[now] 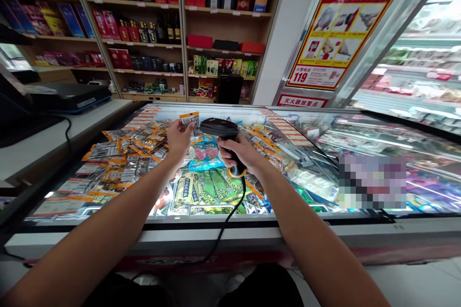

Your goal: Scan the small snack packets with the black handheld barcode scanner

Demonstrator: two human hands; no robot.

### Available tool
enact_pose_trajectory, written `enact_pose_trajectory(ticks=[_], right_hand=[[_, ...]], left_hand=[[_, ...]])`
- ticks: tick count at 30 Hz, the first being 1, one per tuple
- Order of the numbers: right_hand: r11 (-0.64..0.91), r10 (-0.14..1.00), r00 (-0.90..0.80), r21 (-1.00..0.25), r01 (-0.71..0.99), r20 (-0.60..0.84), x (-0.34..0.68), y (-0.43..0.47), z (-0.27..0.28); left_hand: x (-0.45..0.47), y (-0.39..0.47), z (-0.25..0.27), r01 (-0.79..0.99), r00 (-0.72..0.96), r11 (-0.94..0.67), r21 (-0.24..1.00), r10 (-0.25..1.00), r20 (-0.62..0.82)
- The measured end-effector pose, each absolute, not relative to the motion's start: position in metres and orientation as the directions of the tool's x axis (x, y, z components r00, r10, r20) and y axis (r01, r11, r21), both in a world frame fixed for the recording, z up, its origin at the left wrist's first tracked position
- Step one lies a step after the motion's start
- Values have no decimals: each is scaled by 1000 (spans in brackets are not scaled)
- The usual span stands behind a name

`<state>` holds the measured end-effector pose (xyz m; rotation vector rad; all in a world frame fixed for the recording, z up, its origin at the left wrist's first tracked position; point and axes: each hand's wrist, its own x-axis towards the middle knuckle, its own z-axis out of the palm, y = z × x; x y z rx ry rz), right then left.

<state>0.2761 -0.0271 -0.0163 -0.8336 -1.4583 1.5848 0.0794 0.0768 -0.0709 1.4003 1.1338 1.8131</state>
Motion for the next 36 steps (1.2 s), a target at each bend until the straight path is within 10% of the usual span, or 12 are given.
enact_pose_trajectory(ticks=[14,21,25,36], right_hand=[[21,932,-353,-984,-175,82,281,-25,-12],[-26,991,-125,-828,-560,54,309,-13,1],[-11,999,-39,-762,-647,19,321,-10,4],[-42,999,-42,-708,-705,-18,310,-12,5]], left_hand=[[74,70,-59,356,-182,-415,837,848,498],[52,50,-43,937,220,-289,196,924,314],[57,38,-44,936,332,-352,-29,847,415],[143,12,-70,543,790,-839,-50,489,370]])
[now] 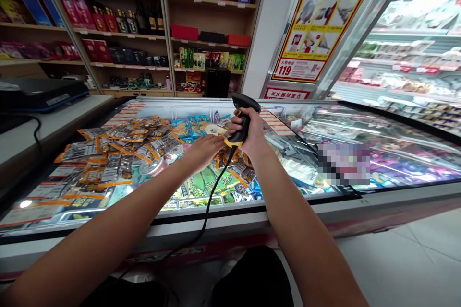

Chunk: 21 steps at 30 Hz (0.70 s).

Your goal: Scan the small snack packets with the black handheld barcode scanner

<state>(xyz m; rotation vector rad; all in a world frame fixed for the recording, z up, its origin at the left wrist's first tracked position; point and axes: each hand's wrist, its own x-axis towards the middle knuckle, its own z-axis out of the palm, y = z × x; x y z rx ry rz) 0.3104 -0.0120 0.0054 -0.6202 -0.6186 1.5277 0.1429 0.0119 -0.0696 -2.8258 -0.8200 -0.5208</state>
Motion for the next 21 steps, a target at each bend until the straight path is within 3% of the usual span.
enact_pose_trajectory(ticks=[4,6,9,12,16,21], right_hand=[[-56,997,-78,-747,-663,-5,310,-13,6],[-33,995,-93,-762,-647,36,312,-15,8],[21,988,-109,-802,-597,107,317,-20,12],[37,982,-145,-873,-486,122,318,-25,14],[-27,949,-305,-948,-318,75,310,-26,8],[-53,923,-384,-996,-67,-24,303,-24,-3]], left_hand=[[146,15,-69,575,727,-814,81,554,405],[140,21,-69,572,622,-775,268,623,475],[123,40,-70,448,334,-647,617,761,556],[105,63,-69,204,45,-433,878,900,434],[89,80,-66,-10,-103,-234,972,967,232],[80,79,-60,-100,-113,-196,976,976,185]])
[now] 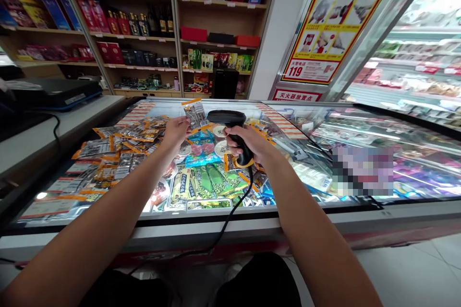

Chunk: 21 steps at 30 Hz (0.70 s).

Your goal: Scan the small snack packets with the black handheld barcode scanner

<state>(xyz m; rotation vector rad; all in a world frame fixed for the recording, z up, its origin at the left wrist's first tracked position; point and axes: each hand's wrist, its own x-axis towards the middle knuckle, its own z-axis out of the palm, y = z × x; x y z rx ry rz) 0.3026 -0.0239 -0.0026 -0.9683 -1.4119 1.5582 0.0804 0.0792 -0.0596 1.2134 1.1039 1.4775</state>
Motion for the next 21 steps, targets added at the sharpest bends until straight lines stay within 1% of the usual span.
enact_pose_trajectory(ticks=[4,11,13,14,15,16,17,18,19,20,21], right_hand=[[-53,927,-369,-997,54,-69,304,-23,-5],[-105,951,-284,-991,80,-124,301,-26,-3],[-100,947,-298,-992,70,-117,301,-24,-5],[-94,947,-303,-994,51,-105,302,-23,-5],[-91,949,-300,-996,16,-92,303,-21,-6],[-92,954,-288,-995,-33,-79,304,-19,-7],[-96,962,-266,-991,-99,-66,306,-17,-7],[-100,970,-236,-980,-172,-58,307,-16,-6],[-102,978,-204,-963,-249,-51,310,-14,-6],[-101,983,-177,-941,-322,-45,312,-13,-5],[-94,988,-150,-916,-390,-37,314,-11,-3]], left_hand=[[77,77,-55,-113,-135,-192,975,975,176],[77,77,-53,-96,-137,-187,978,975,173],[73,78,-51,-19,-143,-235,972,963,230],[70,78,-49,60,-144,-296,953,942,302],[67,78,-46,165,-135,-379,911,906,401],[64,76,-44,290,-105,-463,837,854,509],[61,74,-41,419,-48,-529,738,799,600],[59,70,-38,543,32,-562,624,757,653],[59,66,-37,653,130,-565,504,739,661],[60,61,-36,741,230,-552,382,743,628],[62,55,-36,803,319,-533,267,762,563]])
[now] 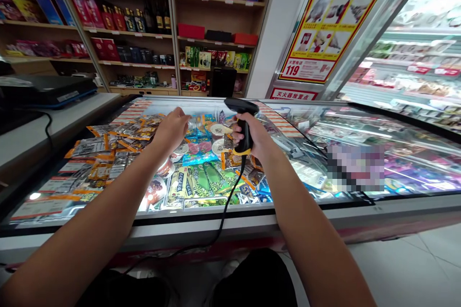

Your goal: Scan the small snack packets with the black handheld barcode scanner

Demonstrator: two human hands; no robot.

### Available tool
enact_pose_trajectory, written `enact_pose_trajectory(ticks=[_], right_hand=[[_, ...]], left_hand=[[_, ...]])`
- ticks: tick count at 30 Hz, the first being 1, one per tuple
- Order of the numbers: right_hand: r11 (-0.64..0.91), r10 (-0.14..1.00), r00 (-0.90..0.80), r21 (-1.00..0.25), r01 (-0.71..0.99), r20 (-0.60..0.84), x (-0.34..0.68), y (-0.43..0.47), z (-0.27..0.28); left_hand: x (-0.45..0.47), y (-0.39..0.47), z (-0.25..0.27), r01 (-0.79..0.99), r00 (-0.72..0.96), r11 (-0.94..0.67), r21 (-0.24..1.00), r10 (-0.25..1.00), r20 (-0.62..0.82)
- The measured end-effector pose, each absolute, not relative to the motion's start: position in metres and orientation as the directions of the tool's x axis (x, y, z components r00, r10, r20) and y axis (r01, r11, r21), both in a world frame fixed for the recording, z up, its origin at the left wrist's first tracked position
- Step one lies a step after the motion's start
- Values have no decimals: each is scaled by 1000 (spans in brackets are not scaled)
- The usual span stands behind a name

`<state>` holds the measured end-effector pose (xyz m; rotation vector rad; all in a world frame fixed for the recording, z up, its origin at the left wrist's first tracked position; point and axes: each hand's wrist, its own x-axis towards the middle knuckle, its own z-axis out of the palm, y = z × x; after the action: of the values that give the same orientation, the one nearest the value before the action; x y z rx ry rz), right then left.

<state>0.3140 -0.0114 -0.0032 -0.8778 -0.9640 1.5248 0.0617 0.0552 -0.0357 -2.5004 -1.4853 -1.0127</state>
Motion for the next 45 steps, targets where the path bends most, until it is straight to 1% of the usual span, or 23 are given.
enact_pose_trajectory(ticks=[2,3,5,9,11,13,16,19,21,22,24,26,28,30,32,33,34,35,37,38,40,42,45], right_hand=[[-78,995,-95,-865,-495,-35,318,-10,0],[-72,997,-70,-844,-532,-41,320,-9,1],[-67,998,-31,-812,-580,-60,321,-9,2],[-70,997,-8,-791,-607,-82,319,-11,4],[-62,997,6,-798,-600,-81,317,-12,5],[-43,997,23,-805,-591,-70,315,-12,5],[-34,998,28,-800,-599,-64,314,-13,5],[-37,997,31,-794,-607,-70,314,-12,5],[-36,997,31,-798,-602,-68,314,-12,5],[-37,997,28,-801,-598,-67,314,-11,5],[-37,998,22,-803,-595,-62,314,-11,5],[-29,999,7,-801,-598,-42,316,-11,6],[-24,999,-34,-804,-594,-5,319,-12,7],[-35,994,-107,-826,-563,31,320,-13,7],[-56,979,-196,-862,-504,51,320,-15,6],[-65,970,-238,-882,-466,54,319,-16,5],[-76,960,-276,-903,-423,49,317,-17,4],[-86,950,-309,-923,-375,37,315,-17,2],[-99,934,-358,-956,-276,6,312,-19,0],[-103,926,-377,-969,-227,-10,310,-19,-2],[-107,912,-407,-984,-139,-42,309,-19,-3],[-123,897,-434,-991,-56,-87,308,-20,-4],[-157,884,-444,-987,18,-149,307,-21,-4]], left_hand=[[68,45,-38,858,441,-508,75,803,400],[72,41,-40,866,468,-500,13,820,330],[78,35,-43,880,467,-473,-40,849,248],[84,26,-42,924,380,-380,-53,886,266],[90,18,-39,920,385,-389,-45,881,275],[101,6,-39,863,486,-505,11,838,249],[126,-13,-47,672,691,-726,143,685,230],[148,-26,-58,544,805,-837,67,542,241],[155,-29,-63,520,822,-854,19,507,259],[156,-28,-64,525,815,-851,23,511,273],[151,-25,-64,550,784,-831,86,549,290],[142,-17,-62,572,744,-798,190,602,290],[132,-4,-60,576,692,-745,335,663,284],[122,12,-58,544,612,-659,520,735,292],[115,29,-56,434,475,-520,735,826,304],[112,37,-55,335,379,-413,847,882,281],[109,44,-53,205,268,-287,936,936,228],[107,50,-52,52,163,-162,985,975,152],[102,57,-48,-250,27,27,968,999,-20],[100,59,-47,-368,7,79,927,997,-82],[97,60,-45,-525,48,128,842,991,-121],[95,59,-44,-581,93,132,803,991,-96],[95,58,-45,-570,58,76,818,997,-52]])
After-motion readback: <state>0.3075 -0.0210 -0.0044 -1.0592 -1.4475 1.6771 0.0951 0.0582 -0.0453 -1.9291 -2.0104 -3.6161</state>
